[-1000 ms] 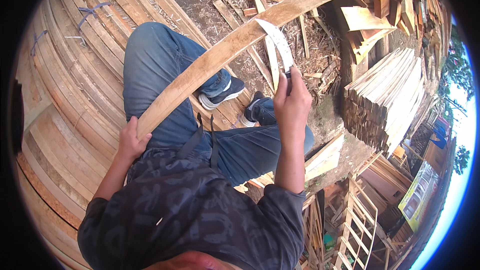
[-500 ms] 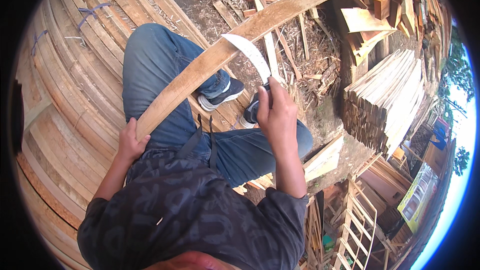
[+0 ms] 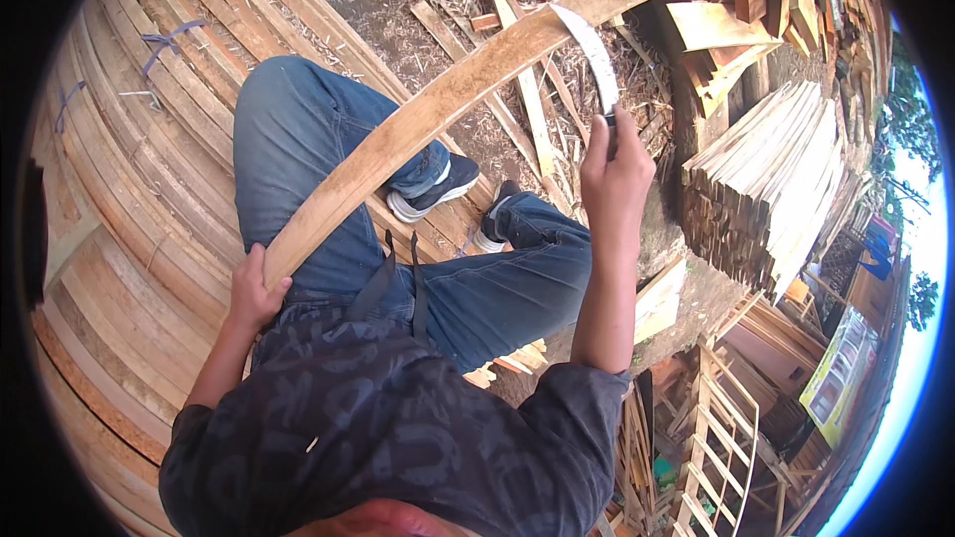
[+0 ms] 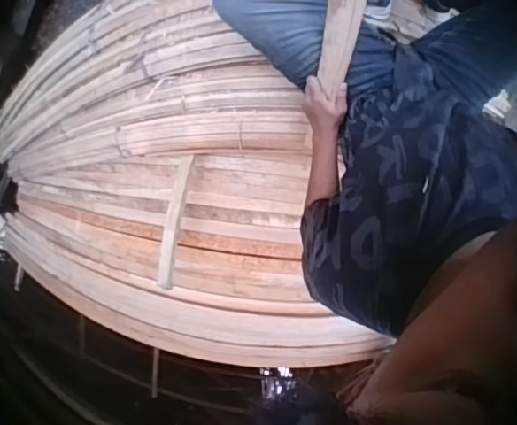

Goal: The person sits cross-legged on the ground and uses a curved knife to shave thin strips from a long piece of wood. They hold the wood against their legs and repeatedly pull the knife along its length to remove bark and smooth the surface.

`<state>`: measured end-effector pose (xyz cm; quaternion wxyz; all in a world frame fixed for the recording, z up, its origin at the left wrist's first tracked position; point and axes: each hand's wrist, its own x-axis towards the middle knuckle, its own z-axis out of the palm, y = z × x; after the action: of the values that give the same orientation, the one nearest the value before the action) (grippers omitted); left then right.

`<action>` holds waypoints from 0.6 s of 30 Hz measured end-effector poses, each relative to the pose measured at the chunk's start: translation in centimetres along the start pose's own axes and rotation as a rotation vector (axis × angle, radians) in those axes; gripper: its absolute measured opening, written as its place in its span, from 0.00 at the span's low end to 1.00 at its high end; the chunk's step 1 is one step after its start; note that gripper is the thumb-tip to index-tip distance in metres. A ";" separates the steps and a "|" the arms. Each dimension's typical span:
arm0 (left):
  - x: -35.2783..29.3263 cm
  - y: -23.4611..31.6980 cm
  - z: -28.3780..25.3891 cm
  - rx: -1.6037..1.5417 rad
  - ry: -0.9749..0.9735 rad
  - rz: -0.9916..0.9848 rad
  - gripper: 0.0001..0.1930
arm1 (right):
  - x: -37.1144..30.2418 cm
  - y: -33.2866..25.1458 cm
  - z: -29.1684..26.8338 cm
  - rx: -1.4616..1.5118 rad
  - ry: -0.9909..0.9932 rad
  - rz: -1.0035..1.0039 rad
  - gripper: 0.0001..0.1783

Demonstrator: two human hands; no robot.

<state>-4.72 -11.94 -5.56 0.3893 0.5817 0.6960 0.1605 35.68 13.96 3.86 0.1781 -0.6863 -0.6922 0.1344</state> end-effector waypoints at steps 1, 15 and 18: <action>0.3 0.0 -0.2 0.007 -0.011 -0.004 0.27 | 1.5 0.4 -0.9 -0.026 0.049 0.066 0.12; 0.8 -0.9 -0.8 -0.041 -0.045 0.026 0.28 | 0.4 0.2 -2.3 0.062 0.015 -0.009 0.11; 0.8 -1.2 -0.5 -0.078 -0.042 0.037 0.28 | -3.3 -2.8 -1.8 0.126 -0.130 -0.125 0.14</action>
<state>-5.92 -11.42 -6.37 0.4233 0.5819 0.6701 0.1824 33.85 10.50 6.46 0.1838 -0.6193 -0.7338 0.2105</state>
